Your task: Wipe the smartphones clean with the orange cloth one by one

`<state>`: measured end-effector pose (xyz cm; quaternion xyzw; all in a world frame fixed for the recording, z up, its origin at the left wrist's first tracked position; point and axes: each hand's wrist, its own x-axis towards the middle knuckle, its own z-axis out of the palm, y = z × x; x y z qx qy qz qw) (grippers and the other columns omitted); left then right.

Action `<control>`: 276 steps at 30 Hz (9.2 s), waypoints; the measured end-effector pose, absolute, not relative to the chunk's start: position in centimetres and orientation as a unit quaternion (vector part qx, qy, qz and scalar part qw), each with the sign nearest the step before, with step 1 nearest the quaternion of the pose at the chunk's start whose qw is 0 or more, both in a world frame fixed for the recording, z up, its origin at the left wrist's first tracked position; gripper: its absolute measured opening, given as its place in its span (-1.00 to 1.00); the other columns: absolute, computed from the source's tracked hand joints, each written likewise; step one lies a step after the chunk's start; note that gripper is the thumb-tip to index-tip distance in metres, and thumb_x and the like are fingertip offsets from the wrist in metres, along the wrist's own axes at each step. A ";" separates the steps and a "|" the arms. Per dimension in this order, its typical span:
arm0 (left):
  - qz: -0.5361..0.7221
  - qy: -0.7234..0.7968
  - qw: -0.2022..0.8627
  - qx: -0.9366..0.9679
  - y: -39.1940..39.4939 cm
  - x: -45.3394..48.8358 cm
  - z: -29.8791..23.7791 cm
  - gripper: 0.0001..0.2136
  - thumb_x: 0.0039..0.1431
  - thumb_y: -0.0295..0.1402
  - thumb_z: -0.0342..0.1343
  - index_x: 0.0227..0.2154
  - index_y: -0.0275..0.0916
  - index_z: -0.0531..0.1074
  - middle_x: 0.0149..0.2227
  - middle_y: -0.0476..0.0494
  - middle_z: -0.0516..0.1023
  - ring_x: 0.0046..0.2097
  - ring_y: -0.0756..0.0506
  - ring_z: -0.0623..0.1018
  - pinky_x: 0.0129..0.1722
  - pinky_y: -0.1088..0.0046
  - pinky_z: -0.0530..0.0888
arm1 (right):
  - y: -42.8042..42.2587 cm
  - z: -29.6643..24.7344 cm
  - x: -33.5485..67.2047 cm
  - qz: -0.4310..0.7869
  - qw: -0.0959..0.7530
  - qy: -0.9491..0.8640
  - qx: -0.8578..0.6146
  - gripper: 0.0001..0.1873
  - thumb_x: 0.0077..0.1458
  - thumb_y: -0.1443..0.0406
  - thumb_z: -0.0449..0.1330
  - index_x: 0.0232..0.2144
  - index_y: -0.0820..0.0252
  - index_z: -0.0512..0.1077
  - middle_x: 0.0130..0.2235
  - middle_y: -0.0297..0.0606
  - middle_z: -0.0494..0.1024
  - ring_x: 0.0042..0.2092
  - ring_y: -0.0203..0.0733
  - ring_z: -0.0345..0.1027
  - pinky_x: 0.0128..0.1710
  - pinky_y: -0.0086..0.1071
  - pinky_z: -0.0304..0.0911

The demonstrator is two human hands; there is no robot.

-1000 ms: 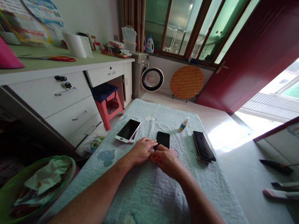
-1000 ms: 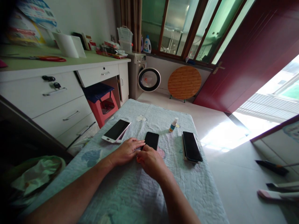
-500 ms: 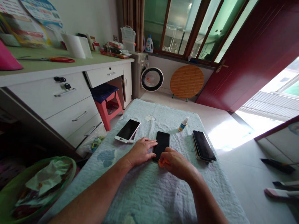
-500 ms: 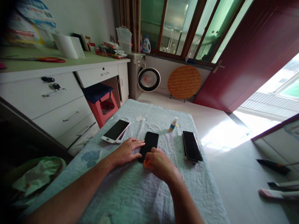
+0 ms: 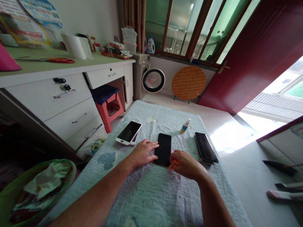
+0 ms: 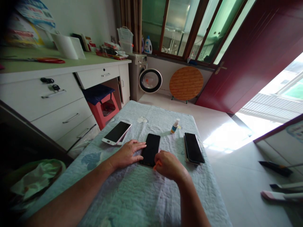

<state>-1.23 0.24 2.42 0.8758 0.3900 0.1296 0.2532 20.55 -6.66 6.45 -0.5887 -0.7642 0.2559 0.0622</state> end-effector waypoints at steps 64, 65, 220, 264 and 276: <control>0.145 0.377 0.262 0.877 0.4 -1.4 2.1 -0.48 0.06 -0.26 0.22 0.12 -0.11 0.37 0.20 -0.04 0.38 0.11 -0.22 0.34 0.16 0.21 0.27 | 2.3 1.3 21.4 0.085 0.244 -0.658 -0.707 -0.76 0.07 0.41 0.06 -0.33 0.27 0.53 -0.31 -0.20 0.44 -0.26 -0.25 0.29 -0.18 -0.43 0.18; 0.144 0.377 0.263 0.876 0.4 -1.4 2.1 -0.48 0.06 -0.26 0.22 0.13 -0.12 0.37 0.20 -0.04 0.39 0.11 -0.22 0.34 0.16 0.21 0.27 | 2.3 1.3 21.3 0.083 0.241 -0.656 -0.710 -0.76 0.09 0.40 0.05 -0.34 0.27 0.53 -0.31 -0.20 0.43 -0.27 -0.25 0.28 -0.19 -0.43 0.18; 0.128 0.387 0.268 0.873 0.0 -1.4 1.9 -0.20 -0.19 -0.07 0.34 0.19 -0.11 0.29 0.25 -0.06 0.30 0.19 -0.32 0.27 0.19 0.15 0.23 | -0.3 3.3 18.4 0.021 0.059 -0.726 -0.685 -0.75 0.31 0.27 -0.09 -0.18 0.13 0.38 -0.11 -0.18 0.38 -0.15 -0.12 0.19 -0.19 -0.31 0.03; 0.122 0.385 0.266 0.875 -0.1 -1.3 2.2 -0.22 -0.18 -0.06 0.33 0.18 -0.10 0.30 0.25 -0.08 0.30 0.18 -0.32 0.28 0.19 0.15 0.22 | -0.5 3.8 18.4 0.009 0.027 -0.716 -0.697 -0.68 0.33 0.21 -0.11 -0.24 0.09 0.44 -0.15 -0.20 0.39 -0.17 -0.13 0.16 -0.24 -0.29 -0.03; 0.127 0.383 0.267 0.875 0.0 -1.4 1.9 -0.21 -0.18 -0.07 0.34 0.18 -0.11 0.29 0.25 -0.07 0.30 0.18 -0.31 0.26 0.19 0.16 0.22 | 0.0 3.7 18.5 0.035 0.041 -0.726 -0.686 -0.71 0.31 0.25 -0.08 -0.26 0.13 0.44 -0.13 -0.19 0.38 -0.15 -0.14 0.16 -0.20 -0.30 0.00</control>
